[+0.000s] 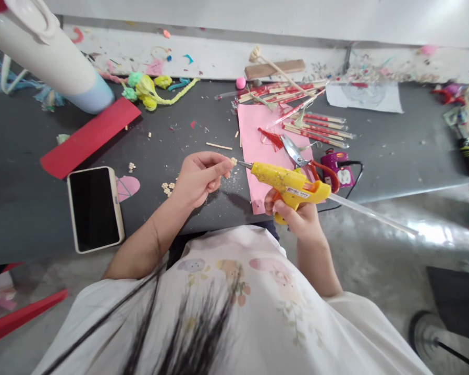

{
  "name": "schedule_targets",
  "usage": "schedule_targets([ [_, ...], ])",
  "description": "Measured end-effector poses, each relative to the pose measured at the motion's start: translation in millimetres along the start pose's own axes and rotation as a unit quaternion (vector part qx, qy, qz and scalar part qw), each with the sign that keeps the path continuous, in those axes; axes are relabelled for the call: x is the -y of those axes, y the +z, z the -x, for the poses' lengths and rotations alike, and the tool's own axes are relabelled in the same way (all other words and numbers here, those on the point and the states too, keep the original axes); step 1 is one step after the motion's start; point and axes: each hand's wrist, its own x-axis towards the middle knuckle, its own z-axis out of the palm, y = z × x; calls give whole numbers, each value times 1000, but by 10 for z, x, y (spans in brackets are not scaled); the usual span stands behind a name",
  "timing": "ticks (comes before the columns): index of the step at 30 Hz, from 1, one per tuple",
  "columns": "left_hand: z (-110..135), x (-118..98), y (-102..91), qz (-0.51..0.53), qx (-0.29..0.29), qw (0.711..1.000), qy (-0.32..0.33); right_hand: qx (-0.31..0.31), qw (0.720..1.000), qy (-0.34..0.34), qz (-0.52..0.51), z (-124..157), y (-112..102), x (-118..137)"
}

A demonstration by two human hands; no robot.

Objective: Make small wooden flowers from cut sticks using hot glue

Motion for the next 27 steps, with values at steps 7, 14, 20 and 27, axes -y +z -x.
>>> schedule_targets([
  [7, -10, 18, -9, 20, 5, 1000, 6, 2, 999, -8, -41, -27, 54, 46],
  [14, -5, 12, 3, 26, 9, 1000, 7, 8, 999, -16, -49, -25, 55, 44],
  [20, 0, 8, 0, 16, 7, 1000, 5, 10, 999, -12, -50, -30, 53, 46],
  [27, -8, 17, 0, 11, 13, 1000, 3, 8, 998, -24, -51, -35, 56, 47],
])
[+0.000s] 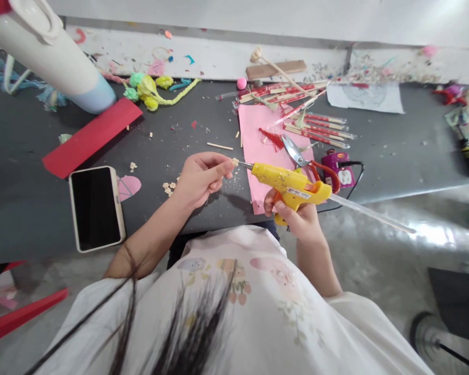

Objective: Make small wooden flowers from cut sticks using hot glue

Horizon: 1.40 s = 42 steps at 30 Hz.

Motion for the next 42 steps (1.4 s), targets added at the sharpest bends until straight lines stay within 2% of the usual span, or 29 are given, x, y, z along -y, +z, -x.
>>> schedule_targets([
  [10, 3, 1, 7, -4, -12, 1000, 14, -12, 1000, 8, -3, 18, -14, -20],
  [17, 6, 13, 18, -34, -25, 999, 29, -65, 997, 43, -8, 27, -16, 0],
  [26, 10, -1, 31, -46, -4, 999, 15, -36, 999, 24, -7, 38, -23, -71],
  [33, 0, -16, 11, -43, 21, 999, -15, -50, 998, 40, -6, 27, 2, -60],
  [42, 8, 5, 6, -44, 27, 999, -6, -82, 995, 34, -45, 15, 8, -50],
])
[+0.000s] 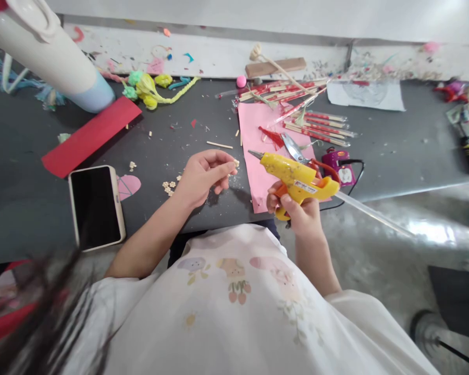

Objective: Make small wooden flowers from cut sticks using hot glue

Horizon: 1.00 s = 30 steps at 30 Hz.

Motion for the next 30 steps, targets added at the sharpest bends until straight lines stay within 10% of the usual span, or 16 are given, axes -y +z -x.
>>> schedule_targets([
  [11, 41, 5, -33, -79, 146, 981, -104, -23, 999, -2, 32, -279, 232, 82],
  [30, 44, -9, -16, -19, 165, 977, -132, -13, 1000, -9, 22, -350, 315, 138],
])
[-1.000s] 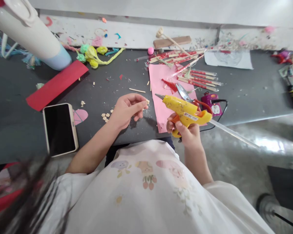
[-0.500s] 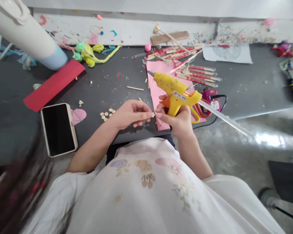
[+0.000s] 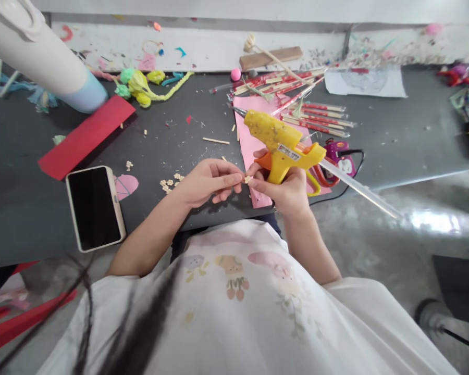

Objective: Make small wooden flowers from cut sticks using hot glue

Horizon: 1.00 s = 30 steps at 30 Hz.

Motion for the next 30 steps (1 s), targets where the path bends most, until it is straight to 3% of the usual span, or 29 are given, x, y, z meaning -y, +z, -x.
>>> schedule_targets([
  [30, -36, 22, 23, -48, -77, 996, 13, -40, 999, -8, -9, -27, 98, -104],
])
